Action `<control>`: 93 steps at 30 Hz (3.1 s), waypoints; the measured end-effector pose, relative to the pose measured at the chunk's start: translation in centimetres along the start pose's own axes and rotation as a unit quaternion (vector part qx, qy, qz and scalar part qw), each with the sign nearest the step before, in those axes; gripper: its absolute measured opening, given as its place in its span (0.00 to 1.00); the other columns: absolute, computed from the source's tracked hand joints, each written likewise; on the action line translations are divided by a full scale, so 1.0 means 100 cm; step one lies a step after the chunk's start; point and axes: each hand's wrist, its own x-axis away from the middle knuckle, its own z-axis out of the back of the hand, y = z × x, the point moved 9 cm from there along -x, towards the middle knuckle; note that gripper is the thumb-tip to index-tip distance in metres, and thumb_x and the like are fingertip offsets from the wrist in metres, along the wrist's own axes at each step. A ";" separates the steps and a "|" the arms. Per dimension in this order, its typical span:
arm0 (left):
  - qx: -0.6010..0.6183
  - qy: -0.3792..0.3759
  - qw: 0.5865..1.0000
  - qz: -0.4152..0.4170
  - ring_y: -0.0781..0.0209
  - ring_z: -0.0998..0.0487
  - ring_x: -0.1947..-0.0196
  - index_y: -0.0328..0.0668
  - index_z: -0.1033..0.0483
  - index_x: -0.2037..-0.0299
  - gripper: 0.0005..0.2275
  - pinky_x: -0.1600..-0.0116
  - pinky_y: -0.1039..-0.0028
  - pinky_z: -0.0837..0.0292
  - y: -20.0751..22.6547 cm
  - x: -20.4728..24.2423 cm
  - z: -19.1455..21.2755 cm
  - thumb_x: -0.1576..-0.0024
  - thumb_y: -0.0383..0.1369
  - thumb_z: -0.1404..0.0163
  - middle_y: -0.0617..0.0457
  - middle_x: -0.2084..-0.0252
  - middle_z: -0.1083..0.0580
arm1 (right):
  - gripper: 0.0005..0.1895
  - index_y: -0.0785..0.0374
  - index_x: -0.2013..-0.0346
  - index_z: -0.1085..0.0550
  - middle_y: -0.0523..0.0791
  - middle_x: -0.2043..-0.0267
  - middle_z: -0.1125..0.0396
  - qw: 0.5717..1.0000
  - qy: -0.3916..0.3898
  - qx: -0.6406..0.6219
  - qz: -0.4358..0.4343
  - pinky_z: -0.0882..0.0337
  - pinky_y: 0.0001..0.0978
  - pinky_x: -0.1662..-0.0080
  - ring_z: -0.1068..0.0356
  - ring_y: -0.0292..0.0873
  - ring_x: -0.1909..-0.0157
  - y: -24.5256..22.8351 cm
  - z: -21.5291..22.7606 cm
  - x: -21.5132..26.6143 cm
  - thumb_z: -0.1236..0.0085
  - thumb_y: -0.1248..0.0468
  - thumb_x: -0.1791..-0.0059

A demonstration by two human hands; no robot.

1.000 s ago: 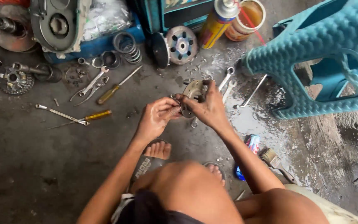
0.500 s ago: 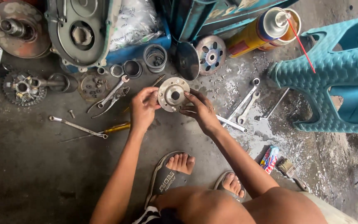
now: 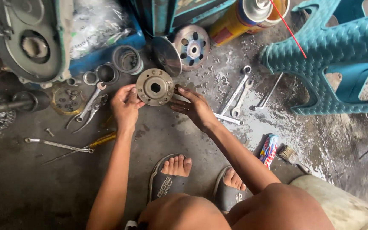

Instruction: Cleaning motorcycle clutch components and other mechanical parts using a brush and a bucket of water.

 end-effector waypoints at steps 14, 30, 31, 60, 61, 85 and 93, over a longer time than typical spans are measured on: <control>-0.100 -0.258 0.959 -0.056 0.61 0.22 0.77 0.35 0.21 0.55 0.07 0.72 0.75 0.25 -0.003 0.102 -0.071 0.39 0.30 0.44 0.40 0.71 0.22 | 0.22 0.71 0.47 0.23 0.63 0.52 0.25 0.888 0.234 0.384 0.093 0.23 0.51 0.50 0.23 0.62 0.50 -0.014 0.216 0.180 0.36 0.61 0.51; -0.362 -0.553 0.747 -0.069 0.60 0.18 0.70 0.43 0.17 0.55 0.10 0.64 0.74 0.23 -0.018 0.251 -0.226 0.46 0.30 0.41 0.44 0.67 0.17 | 0.20 0.77 0.52 0.26 0.65 0.77 0.31 0.770 0.456 0.437 0.093 0.33 0.60 0.65 0.26 0.68 0.65 0.137 0.445 0.299 0.41 0.63 0.52; -0.368 -0.554 0.743 -0.072 0.60 0.18 0.70 0.43 0.17 0.55 0.10 0.64 0.74 0.23 -0.020 0.256 -0.235 0.46 0.30 0.41 0.44 0.67 0.17 | 0.20 0.77 0.52 0.26 0.65 0.77 0.31 0.772 0.458 0.430 0.095 0.33 0.60 0.65 0.26 0.68 0.65 0.164 0.458 0.295 0.41 0.63 0.52; -0.279 -0.742 0.606 -0.063 0.65 0.18 0.63 0.42 0.21 0.55 0.08 0.56 0.76 0.22 -0.031 0.419 -0.451 0.37 0.33 0.52 0.52 0.63 0.19 | 0.13 0.64 0.57 0.22 0.49 0.57 0.25 0.748 0.456 0.454 0.164 0.29 0.39 0.54 0.25 0.50 0.56 0.009 0.464 0.532 0.52 0.68 0.51; -0.281 -0.738 0.609 -0.066 0.65 0.18 0.63 0.42 0.21 0.55 0.08 0.56 0.76 0.22 -0.043 0.406 -0.437 0.37 0.33 0.52 0.52 0.63 0.19 | 0.13 0.64 0.57 0.22 0.49 0.57 0.25 0.749 0.452 0.454 0.168 0.29 0.39 0.54 0.25 0.50 0.56 0.013 0.485 0.512 0.52 0.68 0.51; -0.225 -0.216 0.877 -0.364 0.64 0.23 0.56 0.46 0.24 0.51 0.08 0.59 0.75 0.29 0.253 0.201 -0.197 0.37 0.33 0.50 0.56 0.53 0.22 | 0.32 0.46 0.40 0.31 0.45 0.30 0.37 0.494 0.096 0.842 0.194 0.19 0.53 0.56 0.24 0.55 0.48 -0.208 0.255 0.323 0.47 0.42 0.57; -0.554 -0.067 0.638 -0.531 0.32 0.47 0.43 0.28 0.36 0.29 0.27 0.49 0.36 0.42 0.377 0.108 -0.152 0.37 0.20 0.37 0.32 0.38 0.44 | 0.32 0.55 0.35 0.34 0.56 0.31 0.41 0.519 0.105 0.826 0.192 0.21 0.58 0.62 0.26 0.62 0.51 -0.233 0.206 0.303 0.47 0.51 0.53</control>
